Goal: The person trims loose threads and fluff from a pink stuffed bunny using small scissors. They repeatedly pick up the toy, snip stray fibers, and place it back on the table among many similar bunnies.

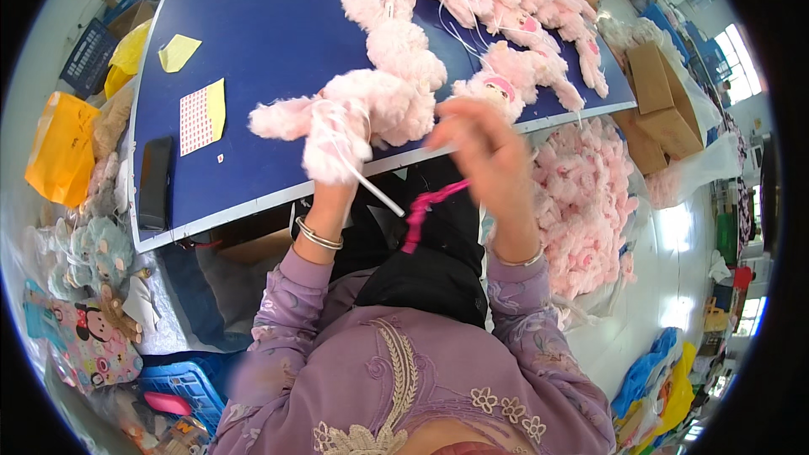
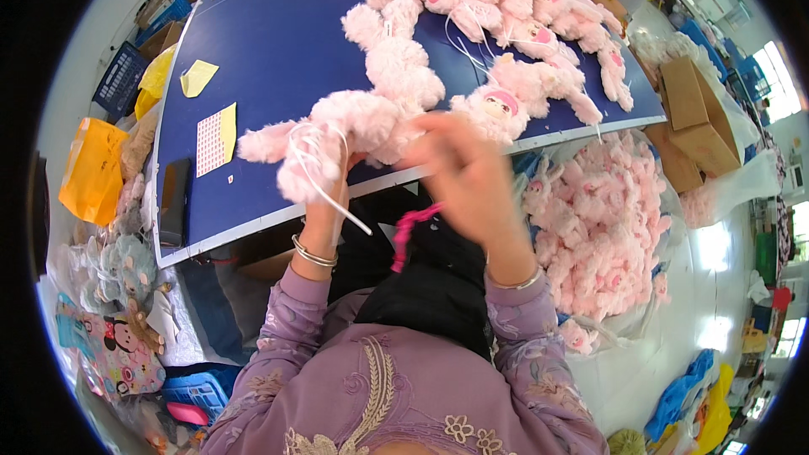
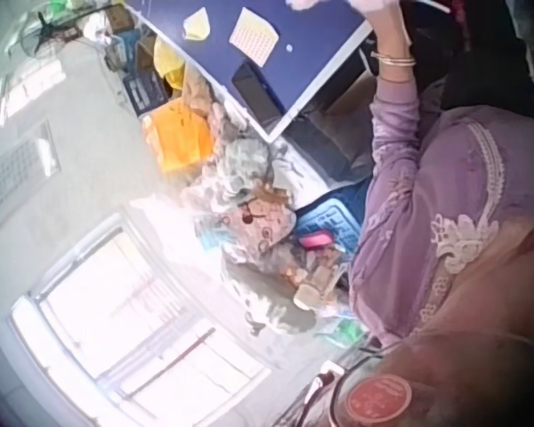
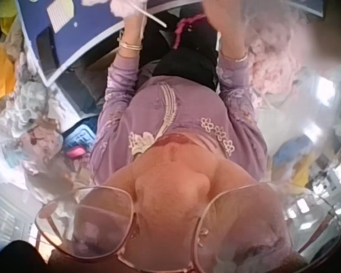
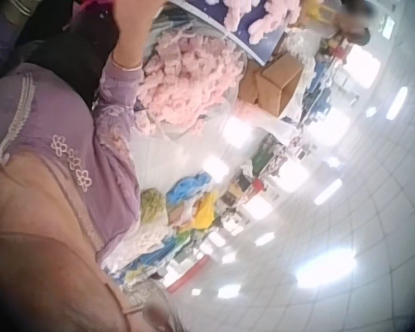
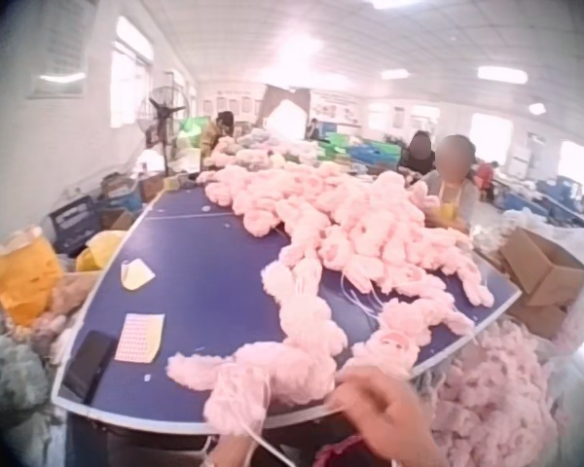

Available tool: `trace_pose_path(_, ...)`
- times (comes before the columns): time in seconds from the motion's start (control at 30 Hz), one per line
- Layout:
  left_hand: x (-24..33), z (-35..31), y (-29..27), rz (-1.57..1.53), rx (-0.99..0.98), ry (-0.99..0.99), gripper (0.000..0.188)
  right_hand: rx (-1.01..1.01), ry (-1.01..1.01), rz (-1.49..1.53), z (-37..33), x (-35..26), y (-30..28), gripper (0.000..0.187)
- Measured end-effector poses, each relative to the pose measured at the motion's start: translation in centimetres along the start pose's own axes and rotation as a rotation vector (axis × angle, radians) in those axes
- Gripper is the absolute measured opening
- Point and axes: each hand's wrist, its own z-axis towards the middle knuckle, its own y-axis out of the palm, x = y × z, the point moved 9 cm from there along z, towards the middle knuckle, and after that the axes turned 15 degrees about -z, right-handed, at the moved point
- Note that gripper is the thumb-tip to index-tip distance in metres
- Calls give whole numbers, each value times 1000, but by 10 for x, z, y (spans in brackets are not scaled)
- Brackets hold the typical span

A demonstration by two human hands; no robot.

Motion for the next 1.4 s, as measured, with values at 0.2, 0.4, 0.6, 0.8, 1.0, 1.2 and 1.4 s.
trace_pose_path(0.2, 30, -11, 20, 64, 50, 72, 33, 25, 221, -376, 30, 133, -54, 30)
trace_pose_path(0.4, 47, -5, 25, -142, 71, 64, 45, 47, 153, 105, 67, 113, -9, 36)
trace_pose_path(0.6, 48, -9, 44, -386, -177, -135, 47, -141, 166, 214, 42, 92, 24, 42)
trace_pose_path(0.8, 15, -25, 65, -449, -185, -248, 57, -536, 265, 592, -27, 107, 88, 100)
trace_pose_path(1.0, -9, -28, 61, -438, -24, -279, 35, -447, 446, 871, -73, 115, 88, 80)
trace_pose_path(1.2, -3, -35, 99, -48, -269, -431, 39, -476, 293, 671, -76, 99, 74, 65)
trace_pose_path(1.4, 7, -14, 76, 289, -214, -310, 31, -505, 315, 524, -77, 97, 71, 55)
